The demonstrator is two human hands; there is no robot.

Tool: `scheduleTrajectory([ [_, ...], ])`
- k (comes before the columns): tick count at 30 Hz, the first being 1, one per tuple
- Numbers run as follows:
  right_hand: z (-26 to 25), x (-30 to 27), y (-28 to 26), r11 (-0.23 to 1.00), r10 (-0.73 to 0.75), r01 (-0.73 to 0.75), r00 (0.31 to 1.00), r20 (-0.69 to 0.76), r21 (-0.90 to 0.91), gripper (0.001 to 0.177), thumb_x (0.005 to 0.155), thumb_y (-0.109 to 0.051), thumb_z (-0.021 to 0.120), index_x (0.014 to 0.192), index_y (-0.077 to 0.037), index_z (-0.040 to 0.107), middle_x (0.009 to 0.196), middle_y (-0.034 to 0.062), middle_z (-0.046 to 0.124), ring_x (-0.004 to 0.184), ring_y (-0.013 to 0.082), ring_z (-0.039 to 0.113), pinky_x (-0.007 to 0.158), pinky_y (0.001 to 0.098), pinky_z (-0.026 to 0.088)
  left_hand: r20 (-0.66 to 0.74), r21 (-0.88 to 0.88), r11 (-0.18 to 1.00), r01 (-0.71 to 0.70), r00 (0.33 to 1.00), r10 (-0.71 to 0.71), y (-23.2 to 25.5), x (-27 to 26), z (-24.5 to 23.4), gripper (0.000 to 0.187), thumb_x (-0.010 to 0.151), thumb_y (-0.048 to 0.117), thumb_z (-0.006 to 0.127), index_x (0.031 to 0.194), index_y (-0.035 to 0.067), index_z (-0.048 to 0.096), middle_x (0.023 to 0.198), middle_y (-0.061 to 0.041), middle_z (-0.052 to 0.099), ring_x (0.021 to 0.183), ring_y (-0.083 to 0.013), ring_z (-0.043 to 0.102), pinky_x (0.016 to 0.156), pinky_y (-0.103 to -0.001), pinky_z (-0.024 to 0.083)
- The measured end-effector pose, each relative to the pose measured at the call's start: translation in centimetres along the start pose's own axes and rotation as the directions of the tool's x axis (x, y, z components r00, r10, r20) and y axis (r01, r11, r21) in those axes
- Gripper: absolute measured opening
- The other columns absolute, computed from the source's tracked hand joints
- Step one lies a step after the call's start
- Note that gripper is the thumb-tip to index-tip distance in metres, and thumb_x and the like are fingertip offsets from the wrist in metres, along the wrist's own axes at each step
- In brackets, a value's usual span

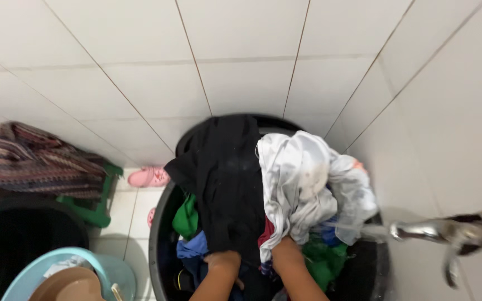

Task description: The person washes clothes by submerging and scrubbing them in a tub of water under a running faucet, wringing out each garment by hand, and placing them into a laundry basket.

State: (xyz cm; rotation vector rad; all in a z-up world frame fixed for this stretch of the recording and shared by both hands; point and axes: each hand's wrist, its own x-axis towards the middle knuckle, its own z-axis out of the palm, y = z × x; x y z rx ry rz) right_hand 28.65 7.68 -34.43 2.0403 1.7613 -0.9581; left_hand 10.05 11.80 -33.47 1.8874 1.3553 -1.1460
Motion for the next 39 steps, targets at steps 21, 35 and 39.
scheduleTrajectory([
  [21,8.8,11.3,3.7,0.997,0.055,-0.056,0.998,0.032,0.043,0.061,0.075,-0.039,0.080,0.128,-0.011,0.062,0.139,0.0165,0.058,0.131,0.0348,0.058,0.111,0.0460,0.048,0.005,-0.092,0.996,0.011,1.000,-0.010,-0.6,10.6,0.0,0.079,0.079,0.041,0.080,0.147,0.011,0.051,0.157,-0.013,0.044,0.143,-0.0369,0.045,0.112,-0.059,0.041],
  [35,-14.1,-4.4,-0.7,0.998,-0.065,0.065,0.994,-0.090,-0.002,0.042,0.087,-0.036,0.069,0.123,-0.013,0.065,0.140,0.0145,0.058,0.132,0.0349,0.059,0.112,0.0494,0.048,-0.653,-0.282,0.903,-0.324,0.754,0.067,0.1,-9.2,-11.2,0.064,0.090,0.036,0.070,0.146,0.013,0.051,0.157,-0.011,0.043,0.144,-0.0329,0.044,0.116,-0.054,0.038],
  [39,-19.2,-7.3,-0.5,0.964,-0.258,0.126,0.669,-0.698,-0.235,0.078,0.057,-0.040,0.081,0.132,-0.025,0.067,0.158,0.0156,0.038,0.140,0.0471,0.037,0.102,0.0688,0.032,-0.723,-0.244,0.914,-0.324,0.689,0.051,2.0,-15.6,-13.3,0.085,0.077,0.040,0.079,0.152,0.017,0.046,0.164,-0.014,0.031,0.148,-0.0405,0.033,0.112,-0.067,0.032],
])
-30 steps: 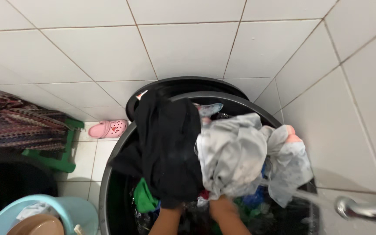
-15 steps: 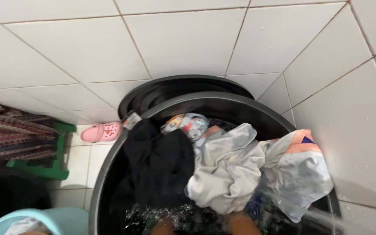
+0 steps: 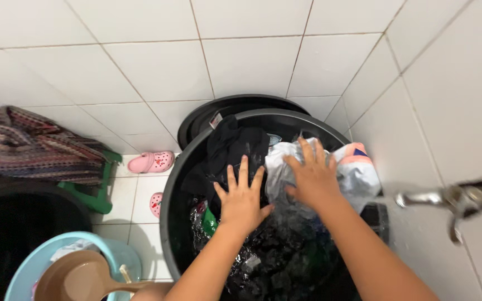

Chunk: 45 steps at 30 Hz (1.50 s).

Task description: The person washes clothes by submerging and scrubbing them in a tub of water under a running faucet, wringing out each garment by hand, and placing them into a laundry basket.

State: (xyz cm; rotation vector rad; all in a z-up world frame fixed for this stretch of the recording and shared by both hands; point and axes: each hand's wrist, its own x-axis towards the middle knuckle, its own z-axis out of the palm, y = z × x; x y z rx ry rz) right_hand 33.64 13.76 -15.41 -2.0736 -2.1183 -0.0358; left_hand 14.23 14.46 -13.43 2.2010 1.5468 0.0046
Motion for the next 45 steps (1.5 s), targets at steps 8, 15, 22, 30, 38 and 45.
scheduleTrajectory([
  [8,8.2,-9.5,0.8,0.970,0.057,-0.215,0.647,0.761,0.110,0.057,0.076,-0.049,0.075,0.127,-0.024,0.070,0.160,0.0022,0.033,0.144,0.0320,0.044,0.116,0.0565,0.038,0.557,0.267,0.961,0.074,0.801,-0.217,-5.3,-3.4,3.9,0.082,0.075,0.061,0.084,0.139,0.014,0.063,0.149,-0.010,0.058,0.135,-0.0329,0.056,0.111,-0.068,0.037],
  [15,19.8,-11.7,-0.6,0.991,-0.105,-0.019,0.490,0.865,0.131,0.057,0.078,-0.052,0.080,0.119,-0.014,0.075,0.146,0.0180,0.049,0.138,0.0358,0.045,0.112,0.0421,0.043,0.575,0.232,0.960,0.155,0.774,-0.264,-12.1,0.8,19.4,0.060,0.084,0.024,0.080,0.141,0.029,0.062,0.153,-0.011,0.050,0.135,-0.0344,0.056,0.107,-0.051,0.052],
  [22,27.3,-10.4,-1.5,0.984,0.055,-0.176,0.479,0.876,0.034,0.048,0.078,-0.042,0.078,0.116,-0.014,0.075,0.134,0.0146,0.056,0.127,0.0310,0.052,0.106,0.0395,0.047,0.658,0.224,0.968,0.114,0.715,-0.236,-15.0,8.4,21.7,0.067,0.083,0.028,0.085,0.143,0.024,0.056,0.154,-0.013,0.047,0.136,-0.0346,0.053,0.108,-0.049,0.049],
  [30,29.9,-13.6,-1.7,0.970,0.125,-0.241,0.497,0.859,-0.002,0.038,0.079,-0.031,0.076,0.112,-0.013,0.076,0.121,0.0106,0.065,0.115,0.0256,0.060,0.098,0.0366,0.052,0.750,0.151,0.989,-0.001,0.652,-0.114,-15.0,8.4,22.5,0.080,0.082,0.035,0.091,0.146,0.017,0.047,0.154,-0.016,0.043,0.138,-0.0349,0.048,0.110,-0.047,0.044],
  [38,16.3,-10.8,-4.3,0.935,-0.122,-0.241,0.472,0.873,0.260,0.031,0.079,-0.019,0.074,0.109,-0.012,0.076,0.108,0.0067,0.074,0.102,0.0202,0.068,0.091,0.0337,0.056,0.762,0.176,0.981,-0.087,0.642,-0.080,-13.5,6.3,17.8,0.096,0.080,0.041,0.097,0.149,0.010,0.038,0.154,-0.018,0.039,0.140,-0.0352,0.043,0.112,-0.045,0.040],
  [45,-10.9,-4.3,-6.4,0.470,-0.400,-0.001,0.891,0.213,0.883,0.021,0.082,-0.010,0.076,0.104,-0.010,0.078,0.101,0.0031,0.080,0.096,0.0131,0.074,0.087,0.0313,0.059,0.706,-0.145,0.962,-0.231,0.657,0.264,-7.6,-0.7,6.9,0.109,0.079,0.046,0.102,0.152,0.005,0.032,0.154,-0.021,0.036,0.142,-0.0354,0.040,0.114,-0.044,0.036],
])
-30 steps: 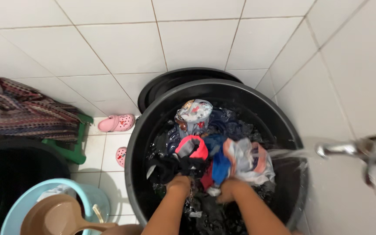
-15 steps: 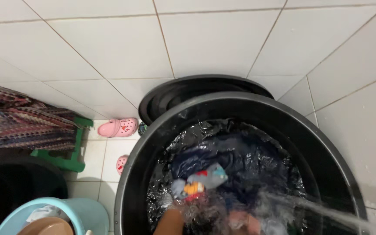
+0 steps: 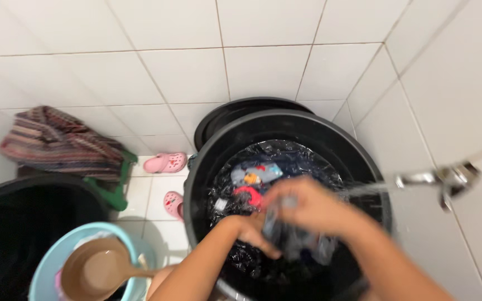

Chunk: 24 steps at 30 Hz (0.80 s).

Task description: The person washes clothes by submerging and scrubbing them in a tub of water under a running faucet, wringing out each garment by hand, and placing them into a laundry basket.

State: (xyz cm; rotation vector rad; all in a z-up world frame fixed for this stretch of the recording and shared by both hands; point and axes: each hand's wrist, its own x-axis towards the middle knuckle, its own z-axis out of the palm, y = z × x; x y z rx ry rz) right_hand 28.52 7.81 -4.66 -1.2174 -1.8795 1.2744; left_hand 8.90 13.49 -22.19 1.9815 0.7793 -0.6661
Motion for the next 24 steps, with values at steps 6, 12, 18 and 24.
scheduleTrajectory([
  [6,-3.8,-2.0,-9.5,0.965,0.152,-0.028,0.869,-0.471,0.260,0.023,0.091,-0.009,0.073,0.114,-0.008,0.076,0.096,0.0039,0.073,0.081,0.0131,0.064,0.066,0.0292,0.050,-0.657,-0.057,0.997,-0.052,0.754,0.002,3.4,-6.7,-3.6,0.044,0.106,0.044,0.051,0.110,0.006,0.073,0.102,-0.022,0.074,0.097,-0.0359,0.072,0.088,-0.046,0.055],
  [12,-2.7,-6.1,1.8,0.903,0.429,-0.384,0.788,-0.441,0.190,0.039,0.090,-0.012,0.069,0.129,-0.014,0.067,0.112,0.0069,0.072,0.090,0.0161,0.069,0.067,0.0303,0.059,-0.952,-0.114,0.979,-0.169,0.300,-0.060,0.1,-13.8,-5.7,0.032,0.100,0.035,0.061,0.113,0.008,0.072,0.101,-0.020,0.073,0.099,-0.0396,0.070,0.087,-0.046,0.055],
  [18,-1.2,-9.0,16.5,0.687,0.717,-0.510,0.595,-0.364,0.518,0.043,0.094,-0.009,0.061,0.137,-0.008,0.063,0.126,0.0155,0.070,0.111,0.0238,0.069,0.089,0.0390,0.057,-0.890,-0.118,0.967,0.227,0.408,-0.204,1.4,-12.0,-0.8,0.055,0.084,0.032,0.071,0.135,0.017,0.059,0.138,-0.018,0.051,0.121,-0.0426,0.056,0.098,-0.055,0.048],
  [24,-0.9,-6.6,17.8,0.587,0.616,0.009,0.645,-0.453,0.810,0.040,0.096,-0.005,0.056,0.135,0.000,0.061,0.136,0.0174,0.068,0.121,0.0258,0.071,0.100,0.0405,0.058,-0.453,-0.117,0.923,0.367,0.807,-0.379,6.7,-4.9,4.1,0.074,0.089,0.046,0.074,0.154,0.035,0.038,0.169,-0.017,0.013,0.149,-0.0469,0.027,0.116,-0.066,0.030],
])
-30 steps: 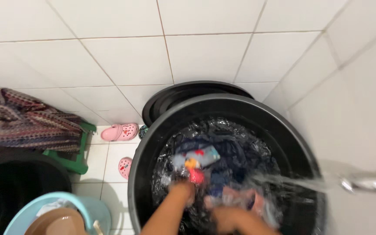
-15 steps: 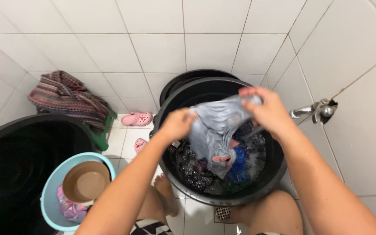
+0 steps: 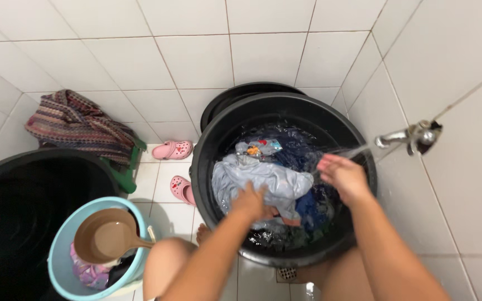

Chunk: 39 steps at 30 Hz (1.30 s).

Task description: The person washes clothes by submerging and scrubbing them in a tub of water under a running faucet, wringing out each garment by hand, and placing them into a laundry basket.

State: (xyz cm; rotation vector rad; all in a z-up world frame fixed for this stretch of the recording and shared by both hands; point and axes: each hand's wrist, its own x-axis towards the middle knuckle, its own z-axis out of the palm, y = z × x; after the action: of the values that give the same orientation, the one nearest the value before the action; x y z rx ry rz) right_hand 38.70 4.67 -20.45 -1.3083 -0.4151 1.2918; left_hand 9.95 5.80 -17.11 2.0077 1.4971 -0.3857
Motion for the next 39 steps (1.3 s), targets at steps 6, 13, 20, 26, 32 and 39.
scheduleTrajectory([
  [6,5.8,-2.3,7.0,-0.334,0.071,0.474,0.874,0.480,-0.814,0.075,0.081,0.007,0.056,0.145,-0.032,0.052,0.157,0.0065,0.041,0.143,0.0298,0.041,0.114,0.0474,0.035,0.240,0.214,0.977,0.004,0.969,-0.056,-1.3,5.7,6.9,0.073,0.098,0.036,0.064,0.160,0.046,0.027,0.173,-0.017,-0.011,0.153,-0.0479,0.020,0.118,-0.060,0.029],
  [13,6.0,-0.3,16.8,-0.382,0.189,0.327,0.943,0.273,-0.864,0.054,0.097,-0.015,0.050,0.148,-0.032,0.047,0.155,0.0114,0.039,0.144,0.0336,0.036,0.120,0.0560,0.027,0.317,0.386,0.921,-0.048,0.945,-0.084,-5.6,9.6,8.2,0.050,0.108,0.037,0.046,0.156,0.048,0.035,0.171,-0.006,0.017,0.152,-0.0401,0.031,0.121,-0.050,0.029],
  [20,6.0,-1.4,7.0,0.116,0.304,0.206,0.924,0.232,-0.972,0.026,0.093,-0.027,0.072,0.117,-0.017,0.069,0.111,0.0112,0.074,0.107,0.0290,0.073,0.097,0.0405,0.055,0.047,0.089,0.964,-0.252,0.967,0.249,-7.7,7.9,2.7,0.040,0.083,0.018,0.072,0.123,0.025,0.071,0.130,-0.007,0.069,0.121,-0.0274,0.065,0.103,-0.041,0.051],
  [26,9.1,-5.3,-7.8,0.934,0.056,0.036,0.968,0.246,-0.354,0.013,0.099,-0.020,0.059,0.100,-0.008,0.064,0.090,0.0078,0.069,0.078,0.0172,0.066,0.066,0.0339,0.056,-0.481,0.016,0.967,-0.256,0.845,0.232,-9.9,5.1,-7.1,0.024,0.089,0.024,0.071,0.110,0.019,0.078,0.129,-0.010,0.070,0.112,-0.0307,0.071,0.099,-0.044,0.056],
  [32,17.9,-10.0,-15.0,0.994,-0.098,0.084,0.973,0.207,0.074,0.015,0.093,-0.014,0.066,0.101,-0.001,0.063,0.086,0.0090,0.065,0.071,0.0205,0.064,0.063,0.0380,0.056,-0.659,-0.044,0.682,-0.730,0.534,0.529,-0.8,-2.2,-5.4,0.087,0.075,0.035,0.079,0.144,-0.005,0.045,0.128,-0.033,0.059,0.120,-0.0450,0.060,0.101,-0.045,0.051],
  [39,13.1,-11.4,-17.6,0.933,-0.249,0.212,0.964,0.097,0.290,0.021,0.093,-0.011,0.069,0.103,0.002,0.056,0.090,0.0094,0.066,0.079,0.0220,0.067,0.071,0.0410,0.061,-0.610,-0.452,0.635,-0.627,0.736,0.293,0.2,-7.7,-15.2,0.025,0.097,0.020,0.058,0.111,0.004,0.071,0.085,-0.015,0.074,0.073,-0.0230,0.071,0.065,-0.036,0.055],
])
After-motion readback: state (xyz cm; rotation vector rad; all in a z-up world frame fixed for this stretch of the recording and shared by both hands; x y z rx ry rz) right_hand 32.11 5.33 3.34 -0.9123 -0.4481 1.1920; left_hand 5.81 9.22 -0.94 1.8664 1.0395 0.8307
